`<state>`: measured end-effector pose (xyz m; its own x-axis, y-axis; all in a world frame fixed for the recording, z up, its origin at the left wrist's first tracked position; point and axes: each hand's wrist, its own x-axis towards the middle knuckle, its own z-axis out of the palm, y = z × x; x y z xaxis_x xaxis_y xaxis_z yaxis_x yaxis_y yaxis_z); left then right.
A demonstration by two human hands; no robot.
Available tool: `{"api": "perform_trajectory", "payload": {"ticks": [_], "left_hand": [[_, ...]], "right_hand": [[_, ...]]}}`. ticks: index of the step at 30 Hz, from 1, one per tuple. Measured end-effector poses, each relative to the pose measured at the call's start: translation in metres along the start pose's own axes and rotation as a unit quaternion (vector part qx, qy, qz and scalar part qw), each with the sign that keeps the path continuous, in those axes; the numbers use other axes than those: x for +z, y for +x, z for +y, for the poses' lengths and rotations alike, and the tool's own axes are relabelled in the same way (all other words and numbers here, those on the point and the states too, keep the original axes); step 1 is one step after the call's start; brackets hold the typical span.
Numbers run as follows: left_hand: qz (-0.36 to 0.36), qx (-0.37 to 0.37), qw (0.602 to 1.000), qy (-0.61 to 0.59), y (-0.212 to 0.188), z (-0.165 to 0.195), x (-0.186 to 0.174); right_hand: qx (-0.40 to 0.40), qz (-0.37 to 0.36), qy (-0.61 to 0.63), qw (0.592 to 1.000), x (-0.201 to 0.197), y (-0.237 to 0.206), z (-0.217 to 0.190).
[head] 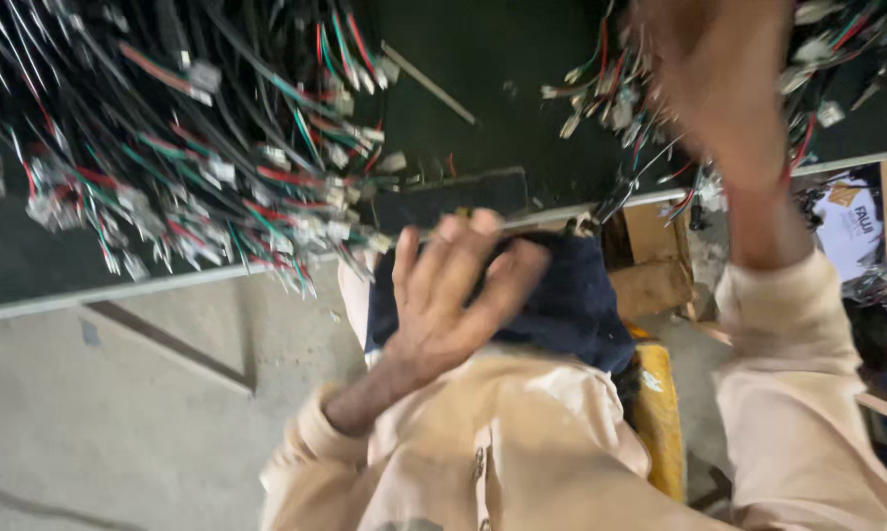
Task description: The person sits at a workbench assembling wire harnesses. They pick up wires with metal connectors, twist the wire ends together, insert the wires into connector housings, and place completed harnesses onto the table with the growing pile of finished assemblies.
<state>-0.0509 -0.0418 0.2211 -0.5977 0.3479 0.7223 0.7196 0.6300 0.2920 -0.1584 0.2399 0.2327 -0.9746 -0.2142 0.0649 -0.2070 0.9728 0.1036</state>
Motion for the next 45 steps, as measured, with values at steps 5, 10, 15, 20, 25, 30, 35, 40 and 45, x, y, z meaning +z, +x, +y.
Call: {"api": "perform_trajectory", "payload": {"ticks": [5, 10, 15, 20, 25, 30, 35, 40, 45], "left_hand": [[-0.437, -0.104, 0.887, -0.103, -0.01, -0.025, 0.009], [-0.176, -0.051, 0.954, -0.237, -0.079, -0.03, 0.044], [-0.206, -0.28, 0.757, -0.554, -0.143, -0.017, 0.068], [-0.163, -0.499, 0.578, -0.625, -0.19, -0.018, 0.083], [-0.125, -0.532, 0.514, -0.661, -0.185, -0.011, 0.086], [-0.061, -0.628, 0.458, -0.626, -0.162, -0.021, 0.076], [-0.038, -0.549, 0.368, -0.749, -0.169, -0.017, 0.077], [-0.019, -0.582, 0.467, -0.666, -0.184, -0.021, 0.084], [-0.211, -0.582, 0.495, -0.61, -0.186, -0.018, 0.086]], "right_hand": [[-0.305, -0.034, 0.246, 0.919, -0.046, -0.077, -0.065], [-0.157, -0.041, 0.161, 0.973, -0.034, -0.112, -0.053], [-0.093, -0.09, 0.429, 0.894, 0.058, -0.137, -0.102], [0.186, -0.099, 0.804, 0.555, 0.108, -0.137, -0.157], [0.23, -0.052, 0.723, 0.649, 0.12, -0.154, -0.164], [0.267, -0.15, 0.901, 0.308, 0.163, -0.16, -0.141], [0.251, -0.125, 0.923, 0.262, 0.181, -0.165, -0.16], [0.258, -0.059, 0.906, 0.331, 0.155, -0.158, -0.184], [-0.149, 0.064, 0.516, 0.841, 0.1, -0.158, -0.15]]}}
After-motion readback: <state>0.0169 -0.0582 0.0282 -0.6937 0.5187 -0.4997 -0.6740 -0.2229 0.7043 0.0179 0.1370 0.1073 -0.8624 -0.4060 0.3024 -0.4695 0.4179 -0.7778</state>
